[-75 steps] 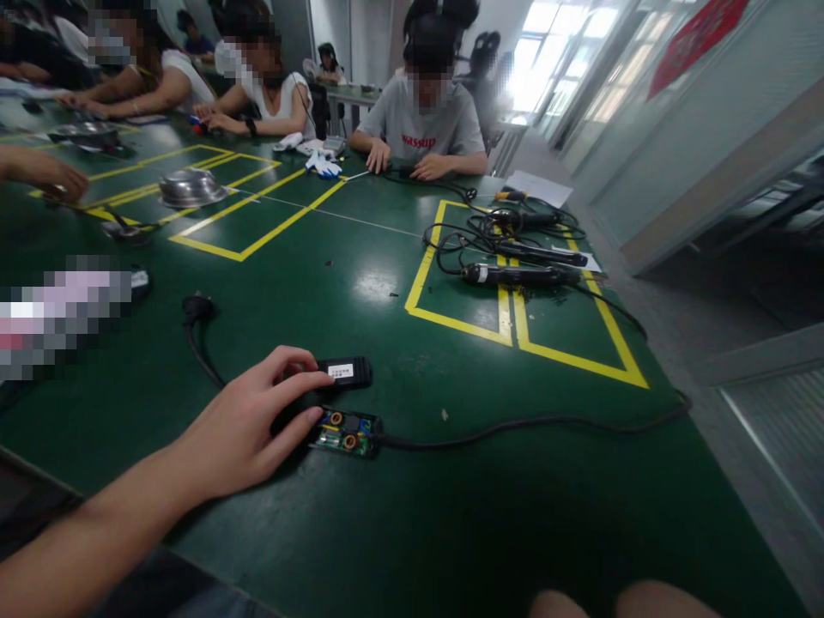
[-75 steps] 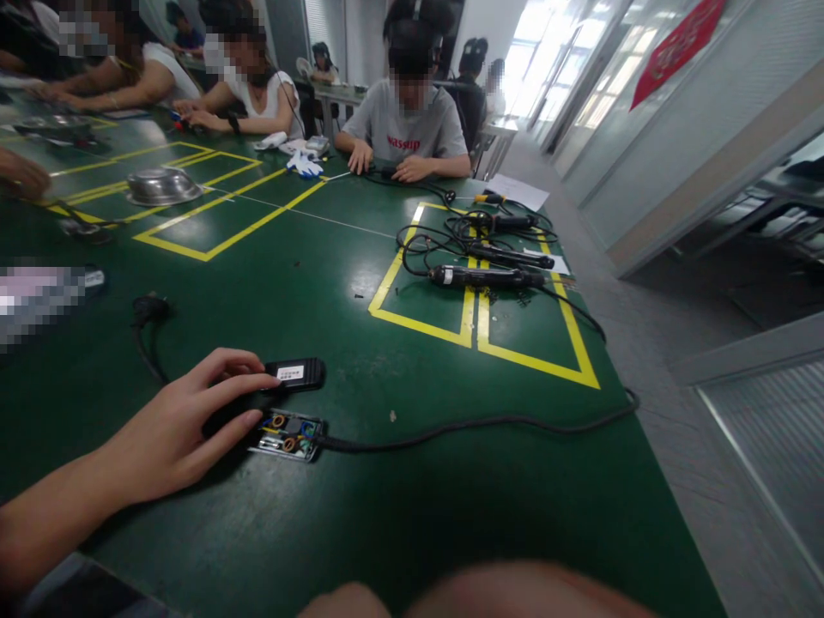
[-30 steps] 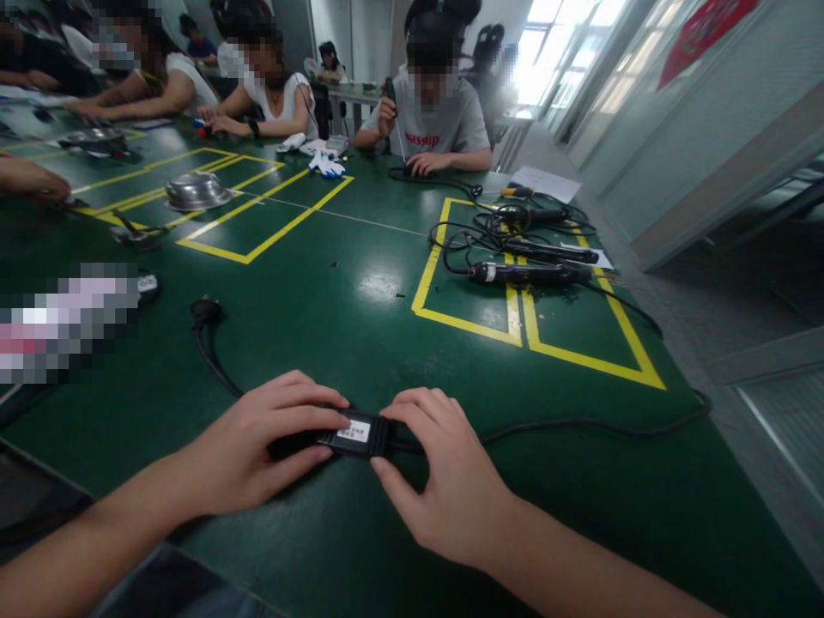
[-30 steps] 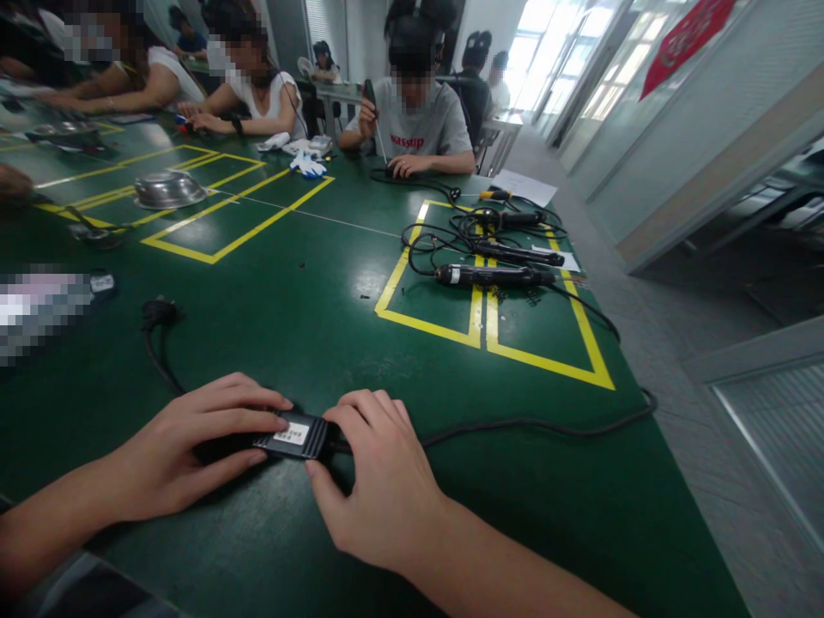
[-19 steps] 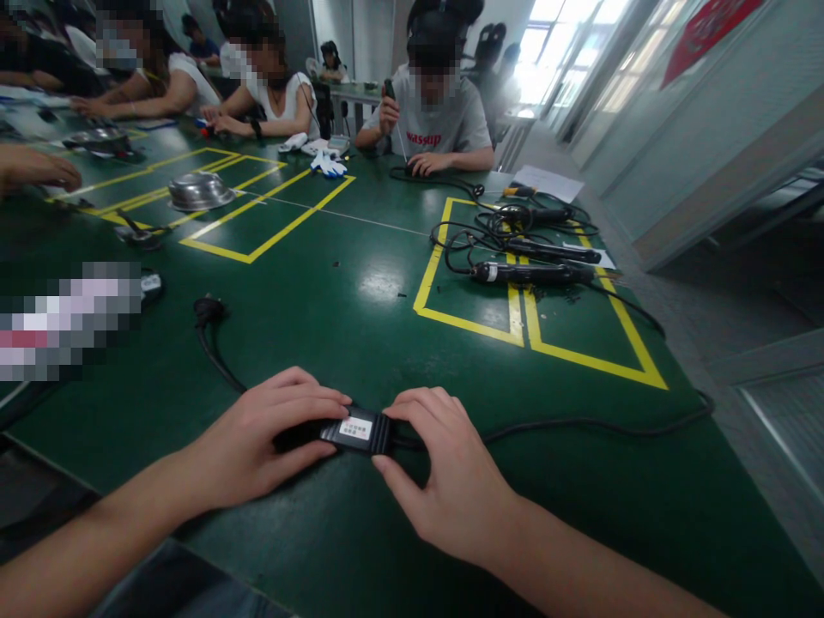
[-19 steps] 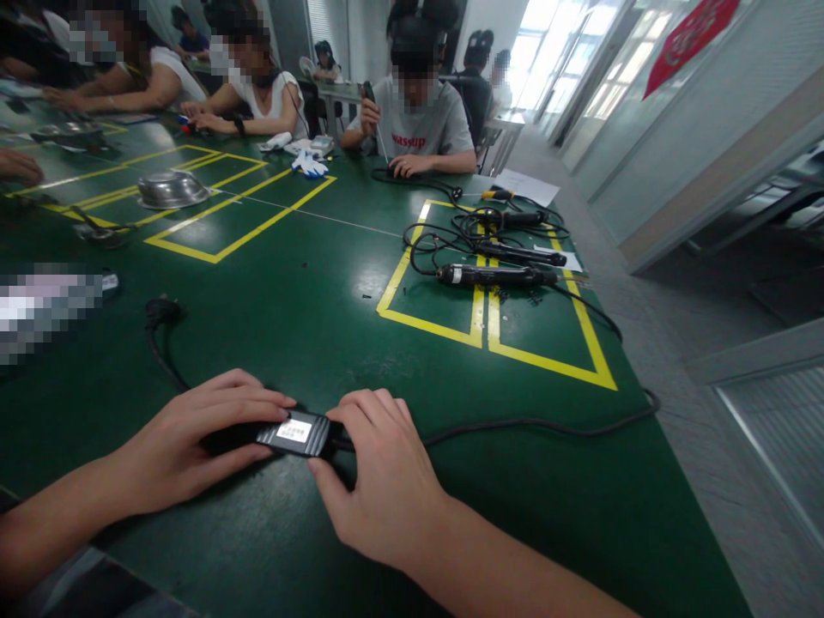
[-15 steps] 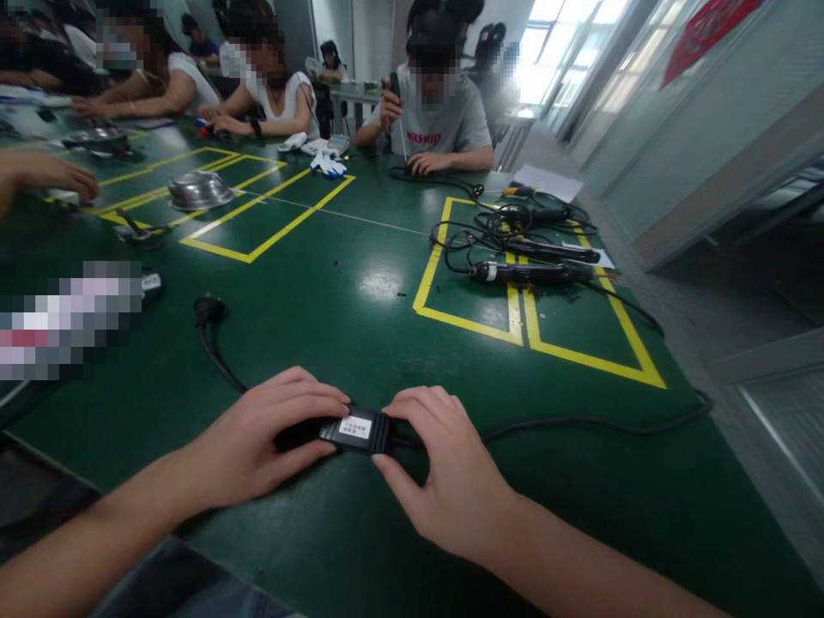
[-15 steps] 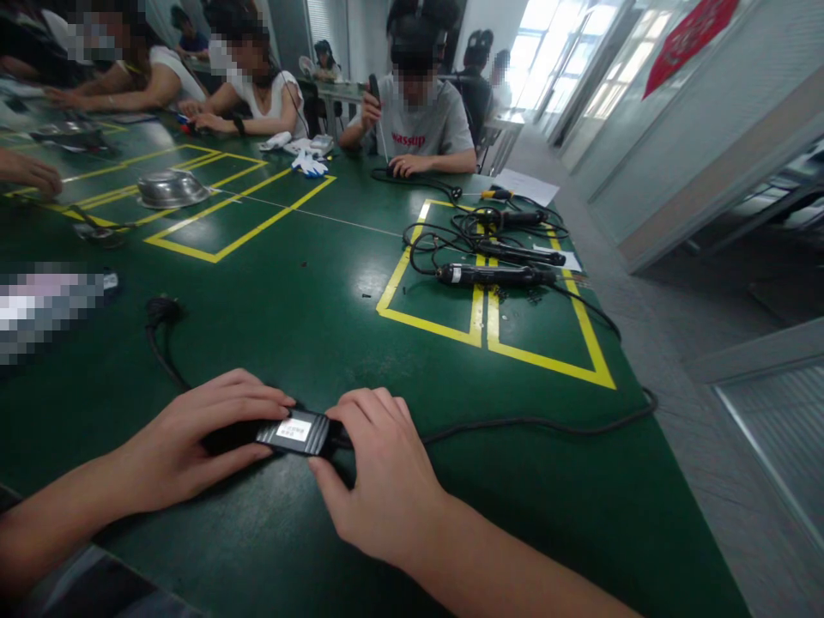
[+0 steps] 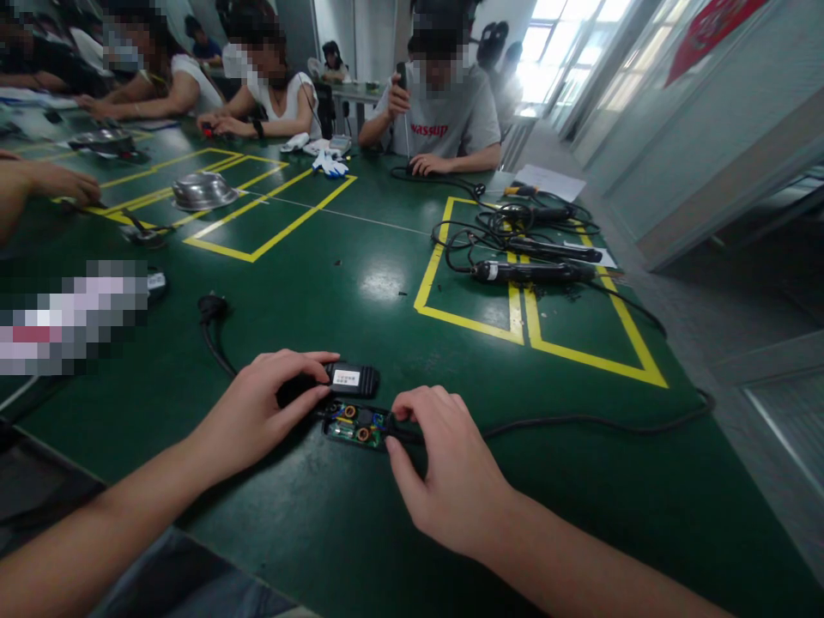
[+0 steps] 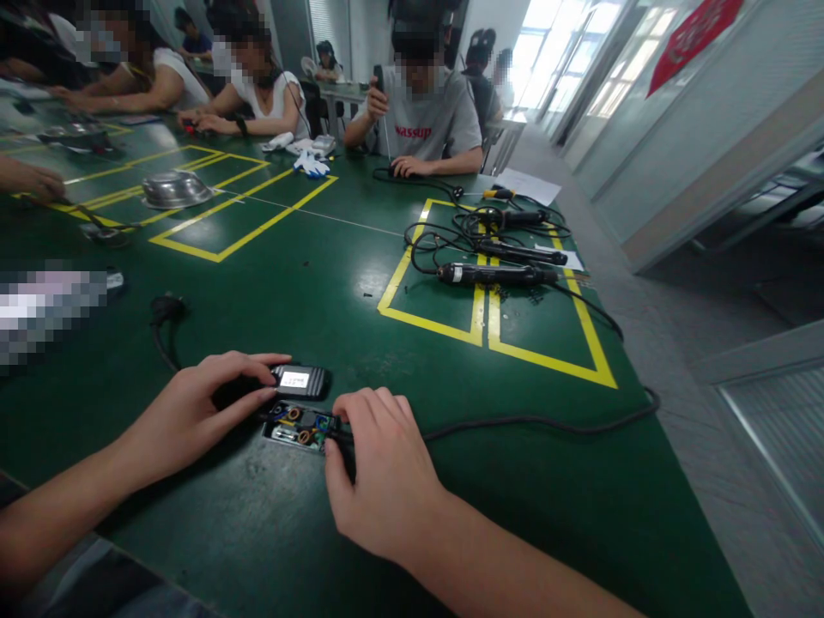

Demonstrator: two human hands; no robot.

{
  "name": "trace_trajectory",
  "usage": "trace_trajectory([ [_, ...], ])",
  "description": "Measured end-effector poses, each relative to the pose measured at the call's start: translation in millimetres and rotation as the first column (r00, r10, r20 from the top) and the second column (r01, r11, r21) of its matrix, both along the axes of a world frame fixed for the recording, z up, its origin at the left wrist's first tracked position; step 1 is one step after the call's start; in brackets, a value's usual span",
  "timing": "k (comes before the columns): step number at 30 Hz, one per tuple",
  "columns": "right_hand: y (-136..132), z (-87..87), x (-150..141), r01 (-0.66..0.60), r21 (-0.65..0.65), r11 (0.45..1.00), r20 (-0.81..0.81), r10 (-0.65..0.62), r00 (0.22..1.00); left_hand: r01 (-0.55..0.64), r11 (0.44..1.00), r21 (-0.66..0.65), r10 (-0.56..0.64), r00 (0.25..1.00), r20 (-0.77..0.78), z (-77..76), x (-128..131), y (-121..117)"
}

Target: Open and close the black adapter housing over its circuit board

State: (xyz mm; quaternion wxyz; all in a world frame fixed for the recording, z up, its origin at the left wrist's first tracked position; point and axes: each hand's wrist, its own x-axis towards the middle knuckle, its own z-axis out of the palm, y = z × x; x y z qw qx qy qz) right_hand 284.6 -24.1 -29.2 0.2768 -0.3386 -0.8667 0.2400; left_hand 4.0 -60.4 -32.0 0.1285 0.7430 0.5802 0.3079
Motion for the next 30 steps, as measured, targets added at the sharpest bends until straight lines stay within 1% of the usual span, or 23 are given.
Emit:
trace_trajectory([
  [2, 1, -0.3, -1, -0.014, 0.006, 1.000, 0.015, 0.014, 1.000, 0.016, 1.000, -0.010, -0.016, 0.999, -0.030, 3.0, 1, 0],
  [5, 0, -1.8, 0, -0.053, 0.034, 0.998, 0.043, 0.051, 0.998, 0.040, 0.998, 0.049, -0.038, 0.998, -0.046, 10.4, 4, -5],
  [7, 0, -3.0, 0, -0.065, 0.055, 0.996, 0.054, 0.062, 0.997, 0.117, 0.991, 0.067, -0.114, 0.992, -0.046, 14.7, 7, -9],
  [9, -1, -4.0, 1, -0.060, 0.063, 0.996, 0.051, 0.056, 0.997, 0.221, 0.975, 0.037, -0.218, 0.974, -0.061, 16.9, 8, -12],
  [11, -1, -5.0, 1, -0.054, 0.061, 0.997, 0.040, 0.051, 0.998, 0.277, 0.961, 0.001, -0.276, 0.958, -0.075, 16.8, 9, -13],
  [15, 0, -7.0, 1, -0.035, 0.053, 0.998, 0.002, 0.035, 0.999, 0.279, 0.960, 0.001, -0.279, 0.959, -0.056, 13.3, 8, -11],
  [18, 0, -6.8, 1, -0.017, 0.049, 0.999, -0.019, 0.018, 1.000, 0.290, 0.955, 0.070, -0.288, 0.957, -0.032, 12.2, 7, -12],
  [22, 0, -3.0, 2, -0.035, 0.020, 0.999, -0.050, 0.036, 0.998, 0.289, 0.947, 0.142, -0.293, 0.956, 0.014, 14.1, 6, -14],
  [26, 1, -1.5, 2, -0.039, 0.011, 0.999, -0.045, 0.039, 0.998, 0.300, 0.947, 0.118, -0.303, 0.953, 0.003, 15.1, 5, -12],
  [30, 2, -2.0, 1, -0.032, 0.003, 0.999, -0.017, 0.032, 0.999, 0.278, 0.958, 0.066, -0.279, 0.960, -0.007, 14.9, 5, -9],
])
